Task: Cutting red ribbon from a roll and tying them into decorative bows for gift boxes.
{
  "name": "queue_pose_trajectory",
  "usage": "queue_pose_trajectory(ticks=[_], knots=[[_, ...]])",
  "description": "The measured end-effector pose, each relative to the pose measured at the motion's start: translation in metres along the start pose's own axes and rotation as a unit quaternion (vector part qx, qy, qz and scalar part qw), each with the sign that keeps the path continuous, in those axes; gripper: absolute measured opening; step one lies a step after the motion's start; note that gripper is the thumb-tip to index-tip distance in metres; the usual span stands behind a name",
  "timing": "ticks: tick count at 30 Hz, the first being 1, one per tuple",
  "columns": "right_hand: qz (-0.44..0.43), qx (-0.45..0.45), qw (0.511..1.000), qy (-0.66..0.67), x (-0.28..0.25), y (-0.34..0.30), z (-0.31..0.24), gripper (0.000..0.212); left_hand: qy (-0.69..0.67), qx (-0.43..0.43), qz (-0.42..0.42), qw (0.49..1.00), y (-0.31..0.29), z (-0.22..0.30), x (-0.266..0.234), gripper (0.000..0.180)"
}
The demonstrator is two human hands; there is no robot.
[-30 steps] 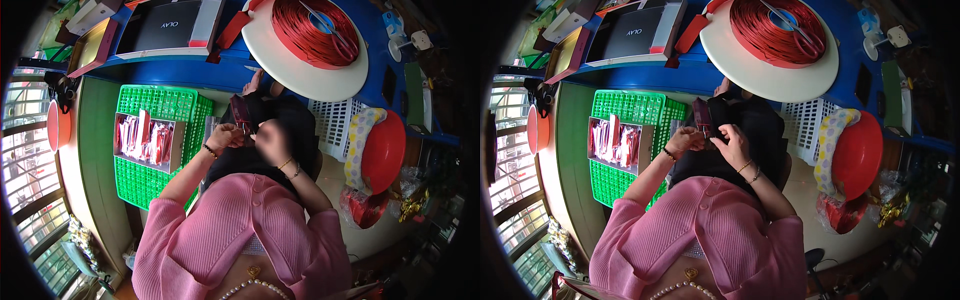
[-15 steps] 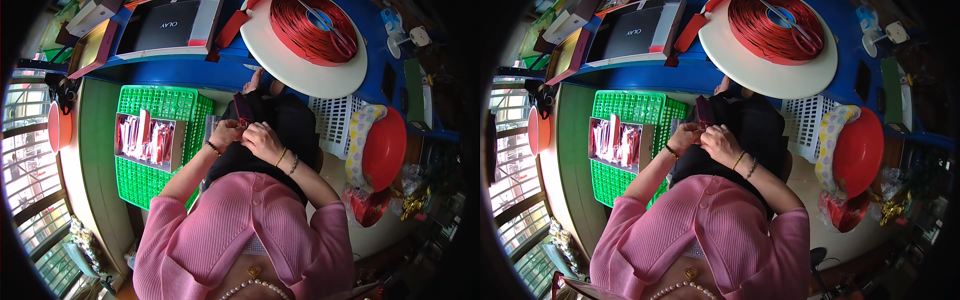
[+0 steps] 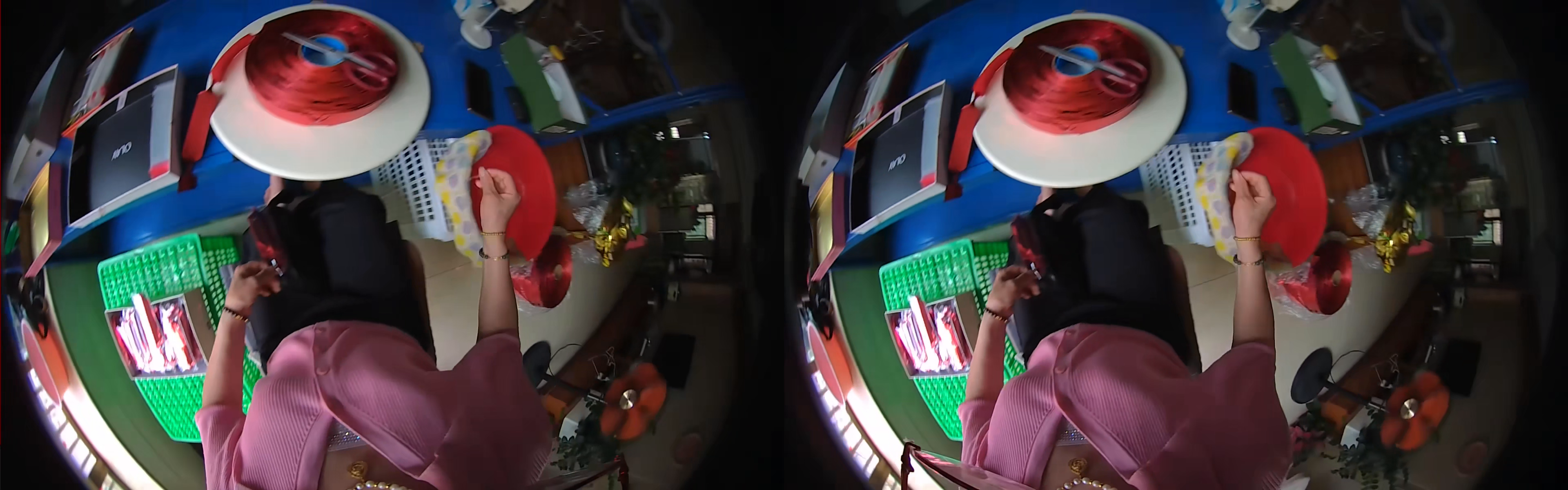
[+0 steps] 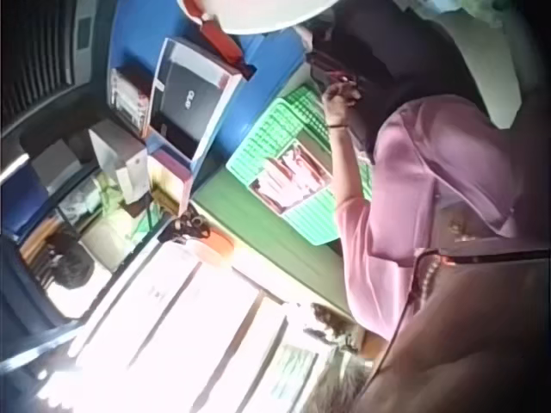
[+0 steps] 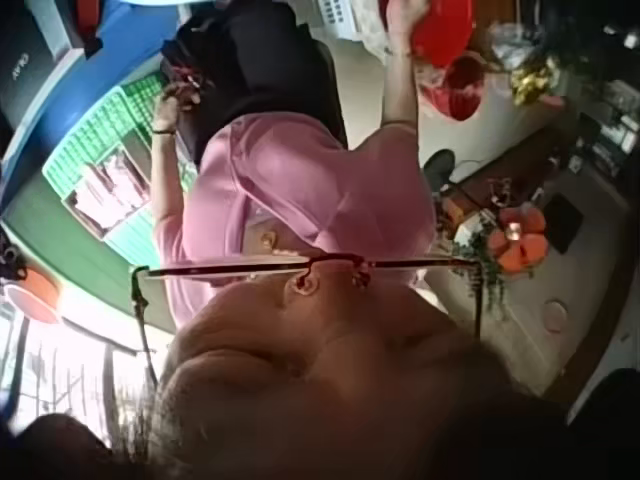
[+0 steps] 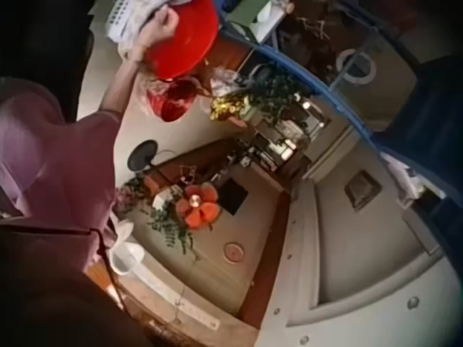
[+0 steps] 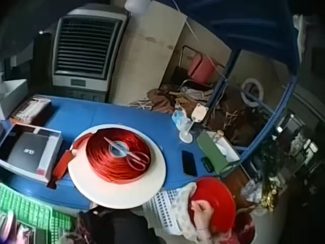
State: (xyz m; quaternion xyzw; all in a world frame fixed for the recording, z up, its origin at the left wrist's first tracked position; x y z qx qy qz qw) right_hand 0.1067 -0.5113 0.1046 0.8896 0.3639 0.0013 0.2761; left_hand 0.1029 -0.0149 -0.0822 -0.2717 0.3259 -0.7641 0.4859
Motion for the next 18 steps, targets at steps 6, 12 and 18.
queue_pose_trajectory(ticks=[6,12,18], knots=[[-0.163,0.291,0.938,-0.092,-0.062,-0.026,0.139,0.017,-0.014,0.006,0.002,1.0,-0.002,0.009,0.008,0.016],[-0.254,0.364,0.895,0.045,-0.045,-0.044,0.134,0.049,-0.034,-0.02,0.009,0.999,0.004,0.003,0.008,0.015],[-0.153,0.093,0.947,-0.265,-0.058,0.002,0.034,0.039,0.005,-0.042,0.024,0.999,0.003,0.003,-0.002,0.017]])
Point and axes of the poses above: each hand's wrist, its own y-axis towards the middle knuckle, its own x-axis out of the palm, z = x × y, the point moved 10 cm from there along y, towards the middle knuckle, and after that the axes turned 12 degrees about -x, right-handed, at the moved point
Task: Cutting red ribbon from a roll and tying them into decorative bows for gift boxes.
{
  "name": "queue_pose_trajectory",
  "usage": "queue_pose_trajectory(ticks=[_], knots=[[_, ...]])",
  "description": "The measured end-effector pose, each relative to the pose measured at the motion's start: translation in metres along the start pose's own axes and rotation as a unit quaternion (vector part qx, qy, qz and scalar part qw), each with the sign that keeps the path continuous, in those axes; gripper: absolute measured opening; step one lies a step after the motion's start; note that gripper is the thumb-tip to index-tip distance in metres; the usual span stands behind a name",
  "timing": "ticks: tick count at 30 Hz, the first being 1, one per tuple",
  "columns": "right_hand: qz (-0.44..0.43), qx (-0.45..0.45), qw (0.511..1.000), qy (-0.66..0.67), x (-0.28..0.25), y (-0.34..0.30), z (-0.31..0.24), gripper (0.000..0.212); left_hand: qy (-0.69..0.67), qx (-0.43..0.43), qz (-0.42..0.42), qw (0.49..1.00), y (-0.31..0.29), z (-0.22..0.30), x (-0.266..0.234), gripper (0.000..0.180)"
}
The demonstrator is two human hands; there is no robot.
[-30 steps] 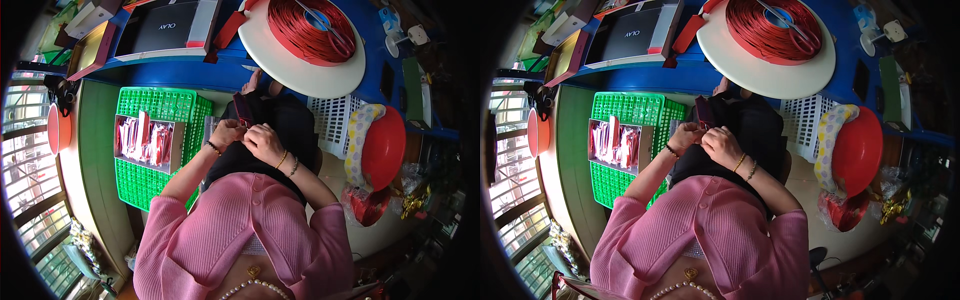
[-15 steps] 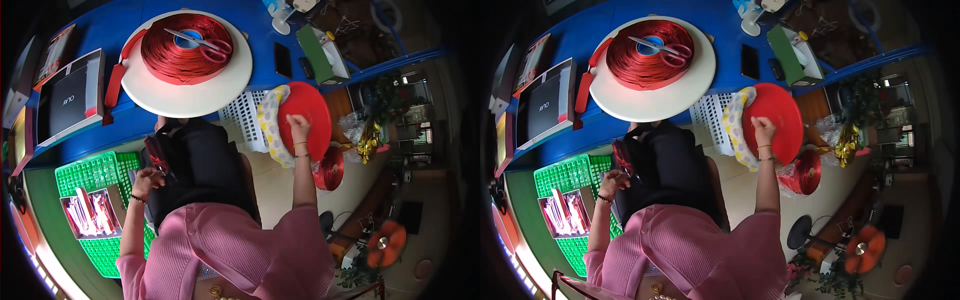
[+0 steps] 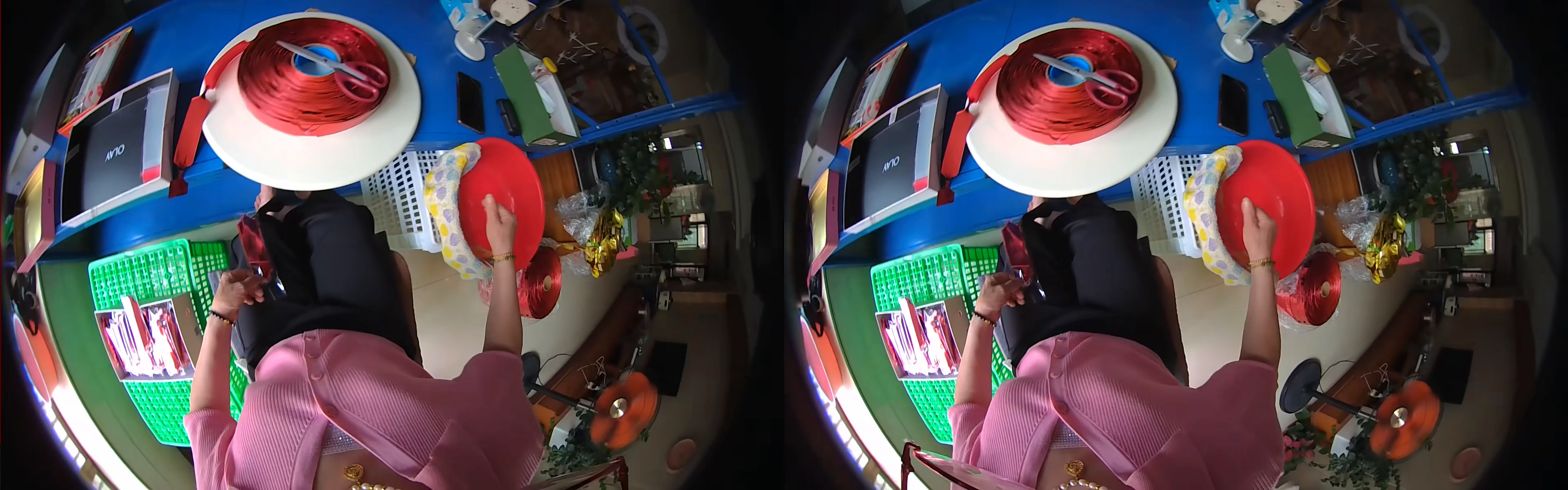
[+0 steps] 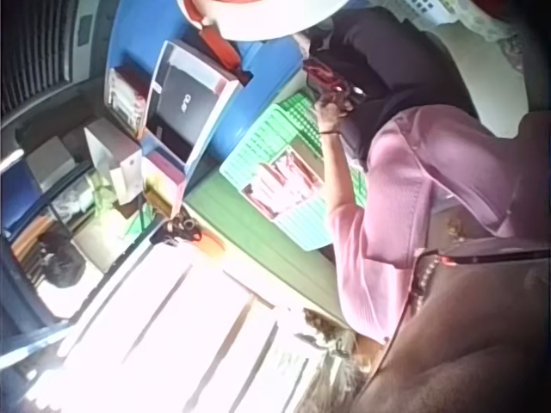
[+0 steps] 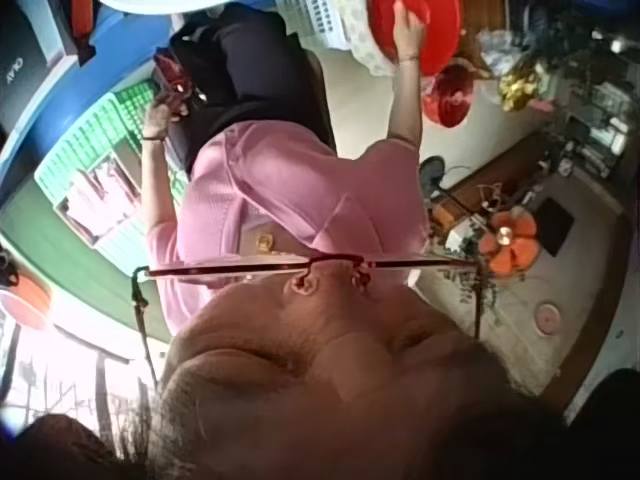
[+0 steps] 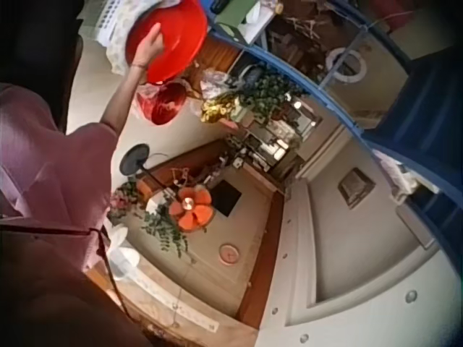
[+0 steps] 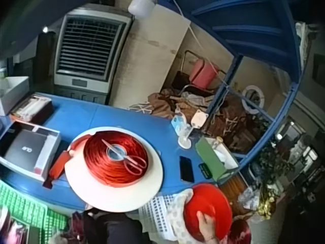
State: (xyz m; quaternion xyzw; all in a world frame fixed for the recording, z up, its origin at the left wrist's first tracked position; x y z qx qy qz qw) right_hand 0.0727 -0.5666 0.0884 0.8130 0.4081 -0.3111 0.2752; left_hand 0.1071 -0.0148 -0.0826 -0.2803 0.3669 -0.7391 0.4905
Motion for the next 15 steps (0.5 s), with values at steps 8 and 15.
queue_pose_trajectory(ticks=[8,15], knots=[[-0.138,-0.464,0.873,0.05,0.146,-0.126,-0.219,0.029,0.04,-0.012,0.027,0.999,0.003,-0.004,-0.006,0.019],[-0.254,-0.616,0.737,0.115,0.269,-0.221,-0.276,0.038,0.005,-0.076,0.011,0.997,-0.002,-0.012,-0.005,0.02]])
Point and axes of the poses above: each hand's wrist, its own y-axis towards the middle knuckle, its own x-axis out of the palm, z = x × y, the point moved 10 cm from there along y, towards the middle knuckle, and after that the axes turned 12 degrees about -x, right-handed, at the moved point
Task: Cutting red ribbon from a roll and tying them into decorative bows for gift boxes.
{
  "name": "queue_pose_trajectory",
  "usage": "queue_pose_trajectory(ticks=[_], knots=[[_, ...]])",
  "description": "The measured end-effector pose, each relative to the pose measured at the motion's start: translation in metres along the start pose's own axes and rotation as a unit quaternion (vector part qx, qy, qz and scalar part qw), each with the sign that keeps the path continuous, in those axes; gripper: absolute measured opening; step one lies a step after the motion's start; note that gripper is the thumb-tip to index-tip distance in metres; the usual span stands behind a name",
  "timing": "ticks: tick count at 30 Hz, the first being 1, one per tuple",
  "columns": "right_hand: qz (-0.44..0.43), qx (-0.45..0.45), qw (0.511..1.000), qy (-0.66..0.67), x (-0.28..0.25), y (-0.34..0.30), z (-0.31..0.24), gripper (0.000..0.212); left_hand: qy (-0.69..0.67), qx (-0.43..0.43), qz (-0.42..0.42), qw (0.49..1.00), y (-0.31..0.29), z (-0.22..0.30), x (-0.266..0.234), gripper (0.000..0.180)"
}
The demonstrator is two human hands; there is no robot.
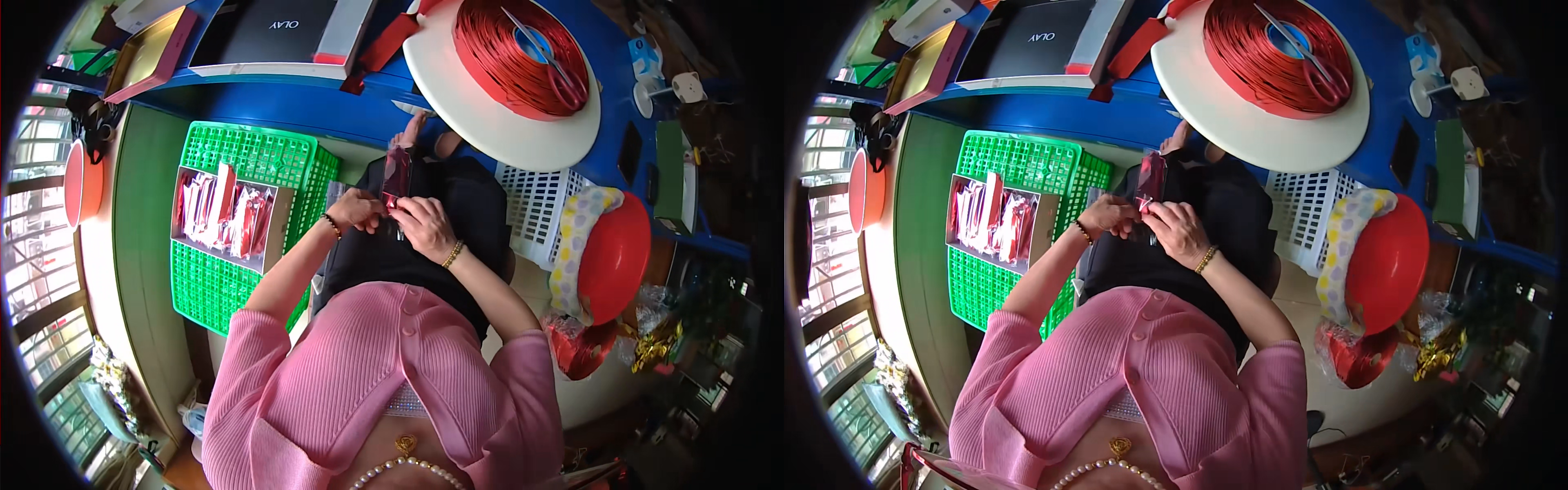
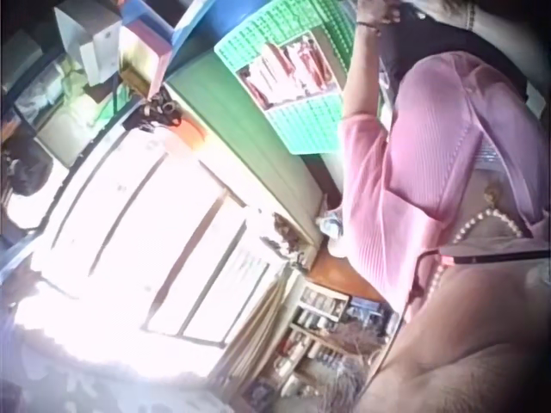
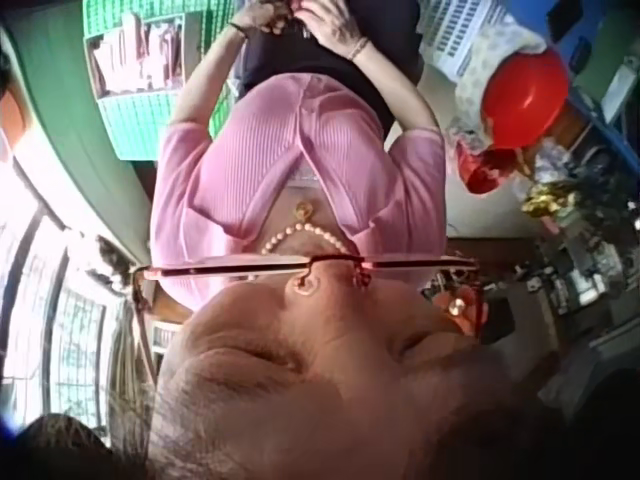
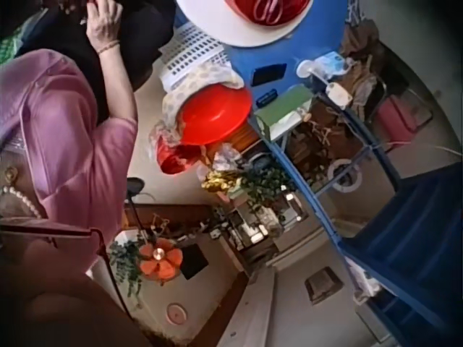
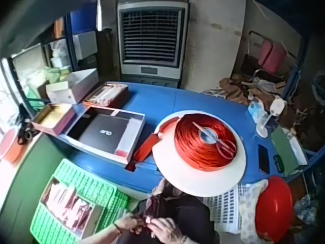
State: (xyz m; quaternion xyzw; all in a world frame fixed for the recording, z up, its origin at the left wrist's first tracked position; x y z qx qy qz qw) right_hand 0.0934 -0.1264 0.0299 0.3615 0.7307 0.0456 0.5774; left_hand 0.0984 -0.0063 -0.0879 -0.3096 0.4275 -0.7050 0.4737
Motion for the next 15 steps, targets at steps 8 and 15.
queue_pose_trajectory(ticks=[8,15], knots=[[-0.009,-0.028,0.999,0.022,0.019,-0.004,0.0,0.02,0.354,0.238,0.364,0.828,-0.057,0.042,-0.022,0.015],[-0.018,-0.018,0.999,0.021,0.016,-0.009,0.001,0.017,0.469,0.486,0.219,0.704,-0.094,0.027,0.037,0.042]])
Point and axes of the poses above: each hand's wrist, its own y-axis towards the middle knuckle, its own x-axis out of the palm, z = x × y, the point moved 10 cm from there along y, towards the middle knuckle, and after that the axes turned 12 degrees about -x, right-handed, at the moved point
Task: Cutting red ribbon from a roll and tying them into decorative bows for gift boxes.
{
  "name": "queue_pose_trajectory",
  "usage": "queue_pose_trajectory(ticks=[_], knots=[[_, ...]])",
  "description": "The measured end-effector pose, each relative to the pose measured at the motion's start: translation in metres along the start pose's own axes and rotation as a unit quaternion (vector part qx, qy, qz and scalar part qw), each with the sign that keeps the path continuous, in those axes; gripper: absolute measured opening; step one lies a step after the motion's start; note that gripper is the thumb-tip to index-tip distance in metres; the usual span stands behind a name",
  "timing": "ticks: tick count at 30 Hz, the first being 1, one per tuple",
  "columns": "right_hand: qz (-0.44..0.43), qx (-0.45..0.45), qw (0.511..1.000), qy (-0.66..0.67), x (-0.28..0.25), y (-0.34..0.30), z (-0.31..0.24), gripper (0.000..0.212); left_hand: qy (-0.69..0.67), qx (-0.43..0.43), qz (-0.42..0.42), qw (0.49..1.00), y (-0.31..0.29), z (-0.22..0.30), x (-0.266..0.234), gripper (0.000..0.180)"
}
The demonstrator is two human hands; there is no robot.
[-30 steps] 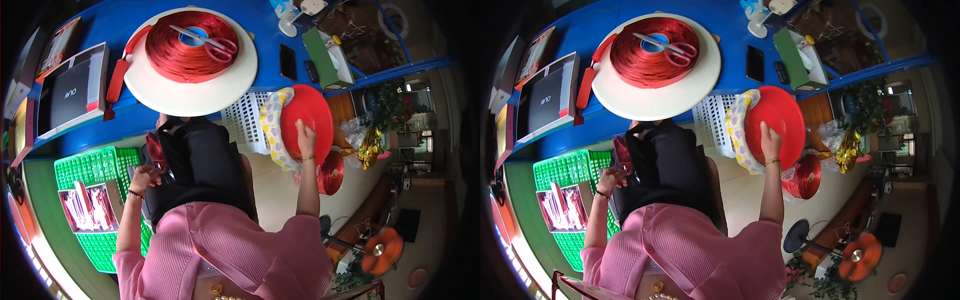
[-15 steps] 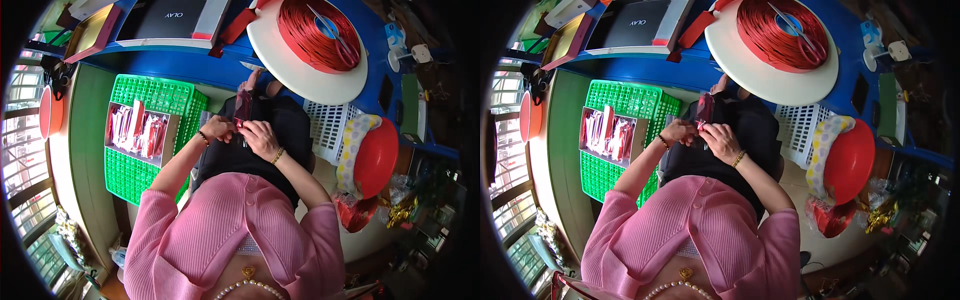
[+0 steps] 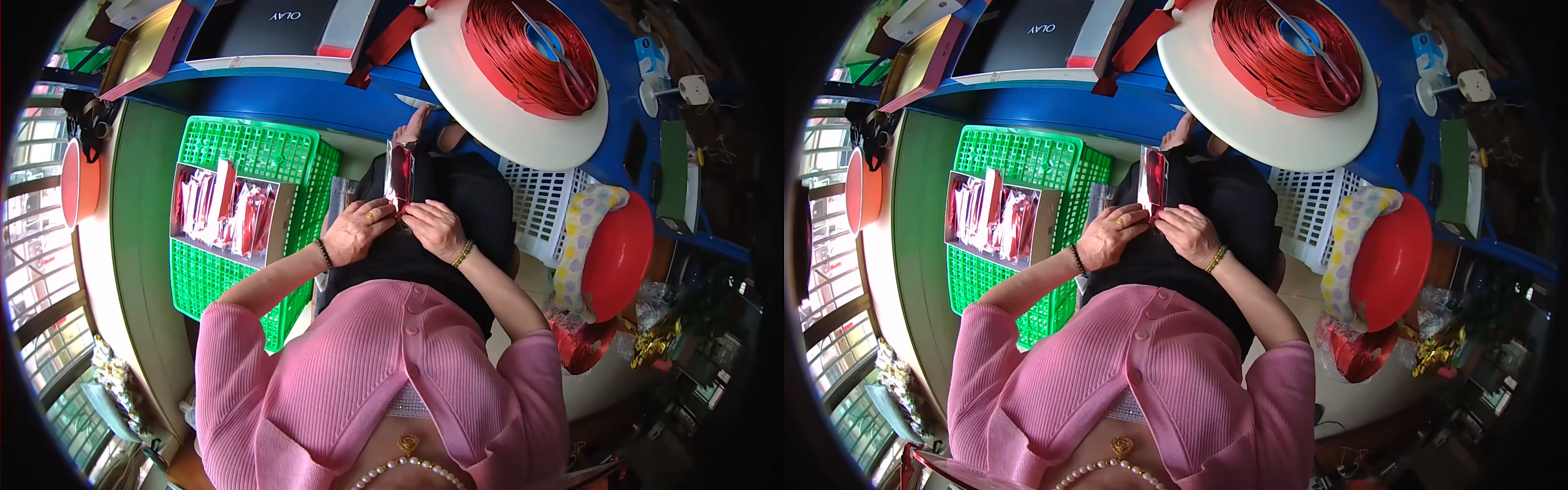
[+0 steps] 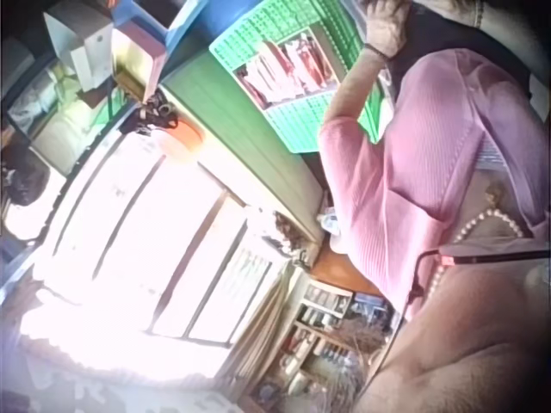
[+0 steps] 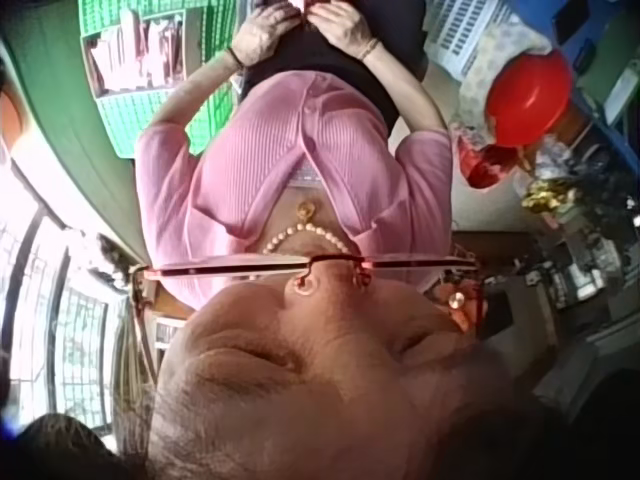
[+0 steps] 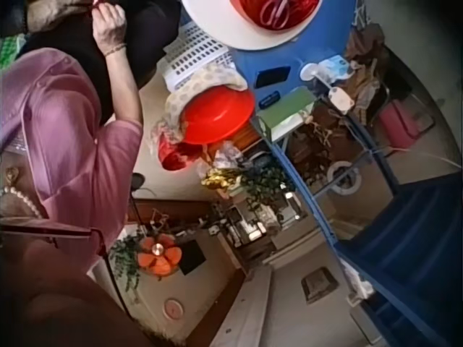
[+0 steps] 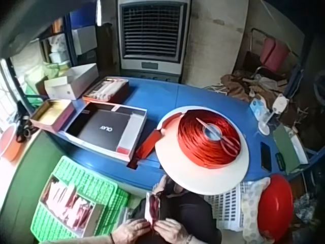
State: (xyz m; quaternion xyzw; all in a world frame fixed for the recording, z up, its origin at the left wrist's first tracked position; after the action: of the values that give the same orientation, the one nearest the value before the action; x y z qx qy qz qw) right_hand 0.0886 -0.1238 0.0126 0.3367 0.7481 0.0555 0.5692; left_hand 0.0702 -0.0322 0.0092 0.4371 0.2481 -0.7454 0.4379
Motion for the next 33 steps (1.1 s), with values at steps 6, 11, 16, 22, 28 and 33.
queue_pose_trajectory(ticks=[6,11,16,22,28,33], knots=[[0.078,0.076,0.99,0.086,-0.009,-0.008,0.011,0.014,-0.155,-0.06,0.058,0.984,-0.009,-0.019,0.004,0.034],[0.084,0.185,0.961,0.187,0.006,-0.02,0.033,0.011,-0.286,-0.139,0.192,0.928,-0.01,-0.04,0.005,0.014],[0.073,0.442,0.773,0.448,0.057,-0.064,0.059,0.012,-0.288,-0.314,0.201,0.882,-0.012,-0.06,0.022,0.008],[0.044,0.444,0.784,0.431,0.055,-0.058,0.06,0.016,-0.283,-0.399,0.184,0.852,-0.016,-0.076,0.035,0.016],[-0.012,0.47,0.826,0.311,0.042,-0.043,0.061,0.035,-0.269,-0.402,0.18,0.857,-0.015,-0.077,0.035,0.013],[-0.034,0.482,0.845,0.229,0.045,-0.04,0.067,0.045,-0.272,-0.426,0.152,0.849,-0.016,-0.088,0.041,0.019]])
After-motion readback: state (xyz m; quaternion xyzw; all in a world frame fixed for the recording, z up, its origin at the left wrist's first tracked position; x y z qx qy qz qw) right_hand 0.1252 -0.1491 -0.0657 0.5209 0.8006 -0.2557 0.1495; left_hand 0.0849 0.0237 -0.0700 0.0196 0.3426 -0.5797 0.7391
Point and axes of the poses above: each hand's wrist, its own y-axis towards the middle knuckle, its own x-axis out of the palm, z = x × y, the point moved 10 cm from there along y, towards the middle knuckle, and after that the axes turned 12 degrees about -x, right-handed, at the moved point
